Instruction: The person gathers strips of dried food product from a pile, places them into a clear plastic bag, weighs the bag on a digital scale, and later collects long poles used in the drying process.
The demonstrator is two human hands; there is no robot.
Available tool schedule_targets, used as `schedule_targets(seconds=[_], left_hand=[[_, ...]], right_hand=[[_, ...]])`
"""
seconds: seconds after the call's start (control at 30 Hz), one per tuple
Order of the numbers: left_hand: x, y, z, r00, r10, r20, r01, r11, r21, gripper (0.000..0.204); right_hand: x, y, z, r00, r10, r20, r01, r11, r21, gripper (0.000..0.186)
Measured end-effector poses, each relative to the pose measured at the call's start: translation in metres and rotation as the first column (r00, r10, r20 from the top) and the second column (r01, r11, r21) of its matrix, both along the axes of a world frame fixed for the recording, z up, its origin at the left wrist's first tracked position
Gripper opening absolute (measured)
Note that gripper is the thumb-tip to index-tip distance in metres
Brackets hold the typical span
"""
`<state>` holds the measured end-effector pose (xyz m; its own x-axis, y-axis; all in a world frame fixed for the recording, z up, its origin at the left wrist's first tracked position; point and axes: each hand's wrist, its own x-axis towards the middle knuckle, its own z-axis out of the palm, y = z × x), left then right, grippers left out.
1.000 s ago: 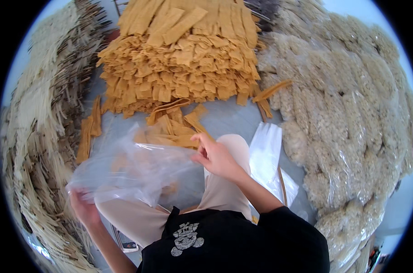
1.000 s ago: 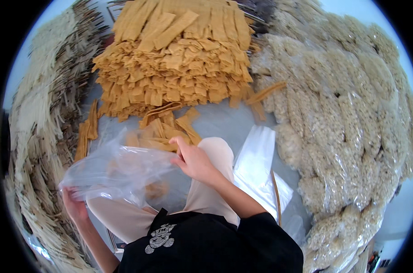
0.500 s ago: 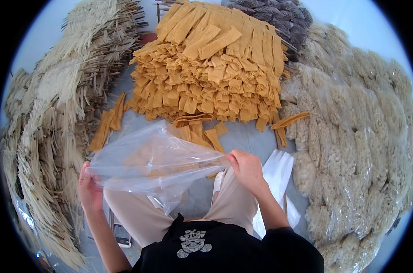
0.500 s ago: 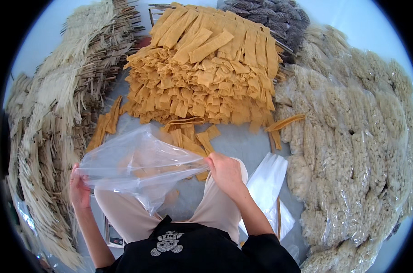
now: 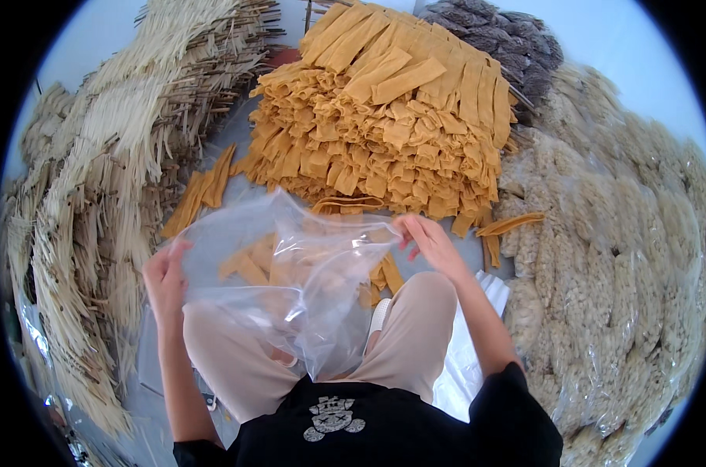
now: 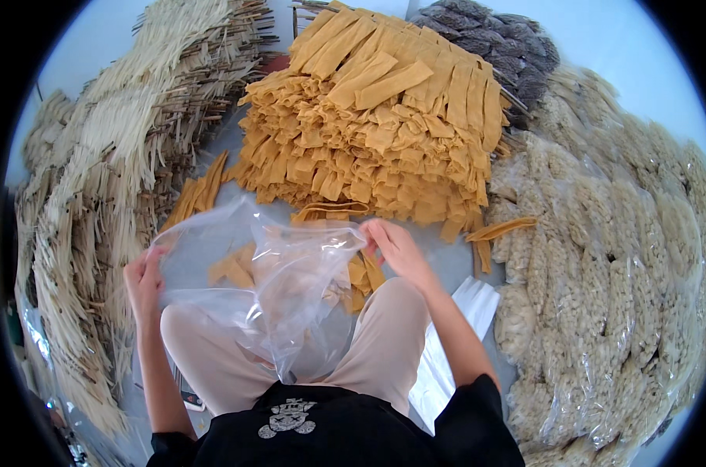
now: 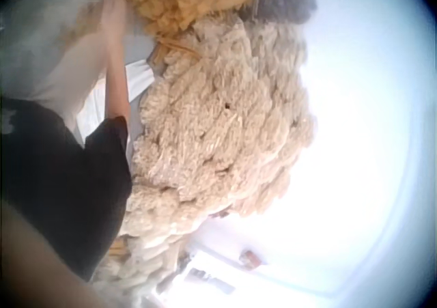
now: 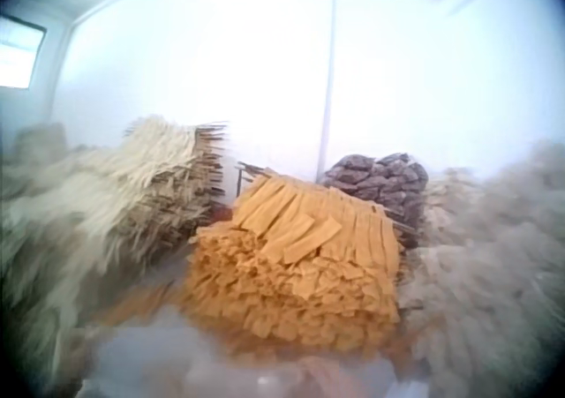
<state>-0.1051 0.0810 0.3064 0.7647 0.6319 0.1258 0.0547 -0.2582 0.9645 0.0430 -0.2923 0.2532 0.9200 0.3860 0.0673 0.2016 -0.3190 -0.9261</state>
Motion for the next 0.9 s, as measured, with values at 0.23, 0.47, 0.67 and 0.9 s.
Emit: schedule_targets(seconds=[0.23, 0.47, 0.67, 0.9], left_hand=[[0.106, -0.014, -0.05, 0.943, -0.258, -0.211, 0.324, 0.858, 0.399, 0.02], [0.125, -0.043, -0.081, 0.734, -0.42, -0.533, 0.672, 0.556, 0.488, 0.025], [0.143, -0.042, -0.068, 0.618, -0.359, -0.7, 0.768, 0.469, 0.437, 0.027], [0.167, -0.017, -0.075, 0.633, -0.286, -0.719, 0.741, 0.493, 0.456, 0.027]], right_hand=[[0.127, 0.016, -0.025, 1.0, 0.0, -0.023, -0.003, 0.986, -0.164, 0.051], [0.271, 0.029, -0.04, 0.979, -0.085, 0.183, 0.134, 0.952, -0.275, 0.048], [0.417, 0.041, -0.059, 0.896, -0.285, 0.341, 0.352, 0.923, -0.155, 0.071], [0.522, 0.084, -0.065, 0.776, -0.609, 0.163, 0.63, 0.759, -0.166, 0.123]])
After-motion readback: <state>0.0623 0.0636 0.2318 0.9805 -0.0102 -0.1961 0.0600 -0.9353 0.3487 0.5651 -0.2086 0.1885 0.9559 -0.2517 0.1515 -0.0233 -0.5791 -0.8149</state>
